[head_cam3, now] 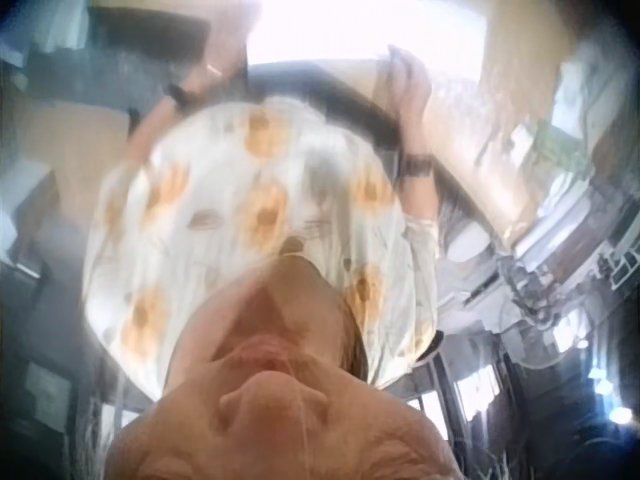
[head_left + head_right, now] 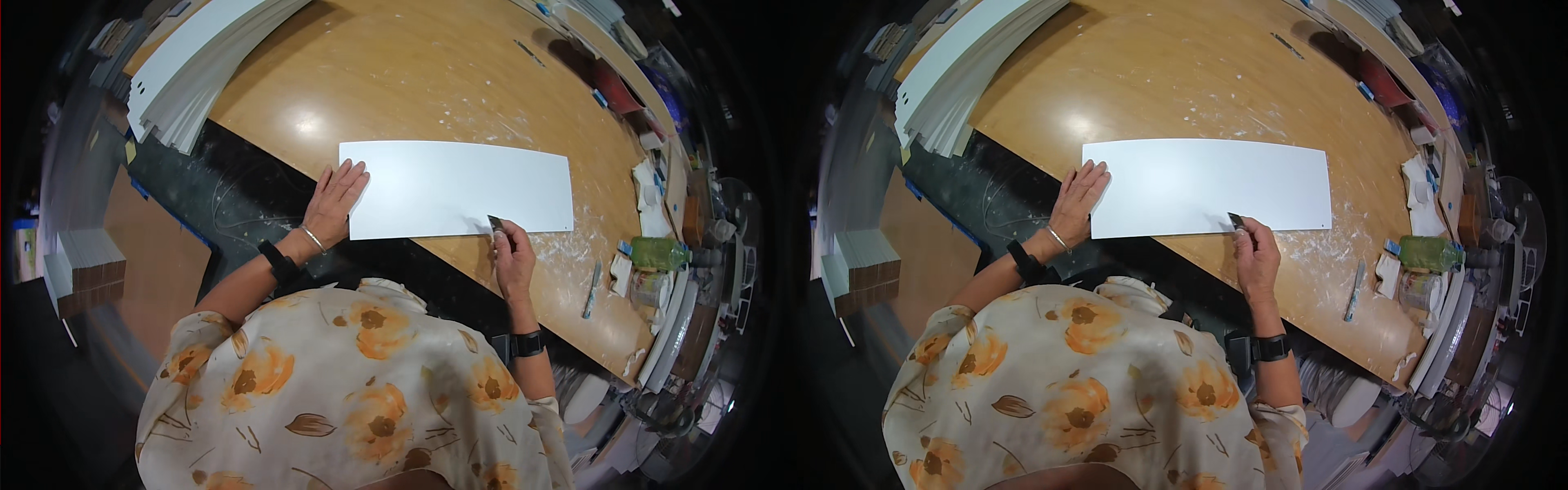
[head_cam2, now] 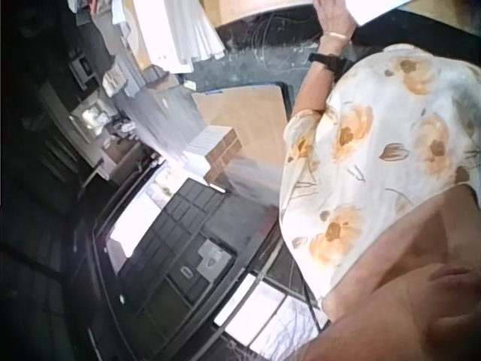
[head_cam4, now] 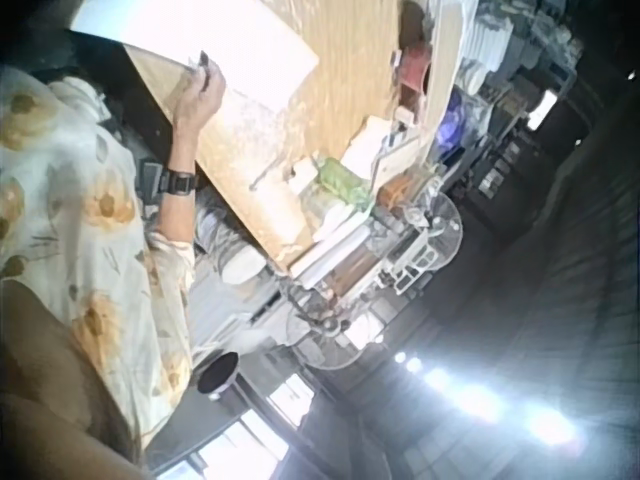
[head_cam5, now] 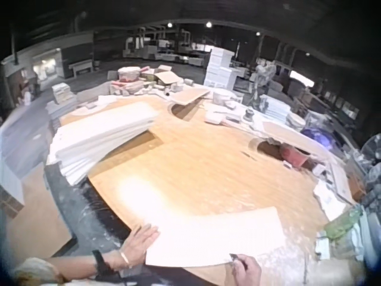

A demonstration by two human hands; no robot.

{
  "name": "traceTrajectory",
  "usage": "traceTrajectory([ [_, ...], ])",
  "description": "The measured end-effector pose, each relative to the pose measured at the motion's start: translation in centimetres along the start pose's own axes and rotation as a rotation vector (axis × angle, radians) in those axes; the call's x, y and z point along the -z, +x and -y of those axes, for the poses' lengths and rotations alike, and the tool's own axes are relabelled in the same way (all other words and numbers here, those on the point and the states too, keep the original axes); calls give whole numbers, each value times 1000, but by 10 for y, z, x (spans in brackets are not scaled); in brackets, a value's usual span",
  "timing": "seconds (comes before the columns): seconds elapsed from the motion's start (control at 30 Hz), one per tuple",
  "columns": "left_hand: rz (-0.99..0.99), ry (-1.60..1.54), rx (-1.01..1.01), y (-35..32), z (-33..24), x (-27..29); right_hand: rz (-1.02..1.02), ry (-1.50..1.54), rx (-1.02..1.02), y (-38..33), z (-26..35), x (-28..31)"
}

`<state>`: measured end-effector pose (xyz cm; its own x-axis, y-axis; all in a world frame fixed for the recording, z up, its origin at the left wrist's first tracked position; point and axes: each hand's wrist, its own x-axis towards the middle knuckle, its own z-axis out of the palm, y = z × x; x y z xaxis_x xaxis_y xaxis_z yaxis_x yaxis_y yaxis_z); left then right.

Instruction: Cleaning and inspecting white wooden panels in a furniture manufacturing facility.

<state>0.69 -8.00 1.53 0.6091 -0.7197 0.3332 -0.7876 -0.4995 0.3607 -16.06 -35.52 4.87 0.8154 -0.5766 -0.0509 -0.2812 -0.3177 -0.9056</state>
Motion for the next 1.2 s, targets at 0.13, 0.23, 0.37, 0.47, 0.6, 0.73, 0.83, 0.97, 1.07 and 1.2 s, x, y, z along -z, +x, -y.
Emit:
traceTrajectory([
  [0.13,-81,100,-168,12,9,7,-201,31,-67,-5,-25,23],
  [0.23,-113,107,-157,3,26,22,-322,50,-152,-5,-40,35],
  [0.37,-11,191,-162,-22,28,55,-354,131,-243,11,-37,14],
  [0.47,44,260,-135,-29,24,56,-351,330,-214,24,-35,7],
  [0.6,252,306,-49,-35,7,46,-239,-1,-141,41,-34,31],
  [0.73,441,113,-52,-1,-14,68,-289,-262,-33,57,-16,69],
  [0.83,557,62,-32,13,5,77,-328,-316,-38,65,-11,96],
  [0.97,465,114,29,13,10,57,-447,-534,198,56,-75,138],
  [1.07,440,247,64,20,-12,58,-560,-790,108,29,-108,177],
  [1.2,451,307,286,12,-51,51,-590,-938,-130,1,-120,212],
])
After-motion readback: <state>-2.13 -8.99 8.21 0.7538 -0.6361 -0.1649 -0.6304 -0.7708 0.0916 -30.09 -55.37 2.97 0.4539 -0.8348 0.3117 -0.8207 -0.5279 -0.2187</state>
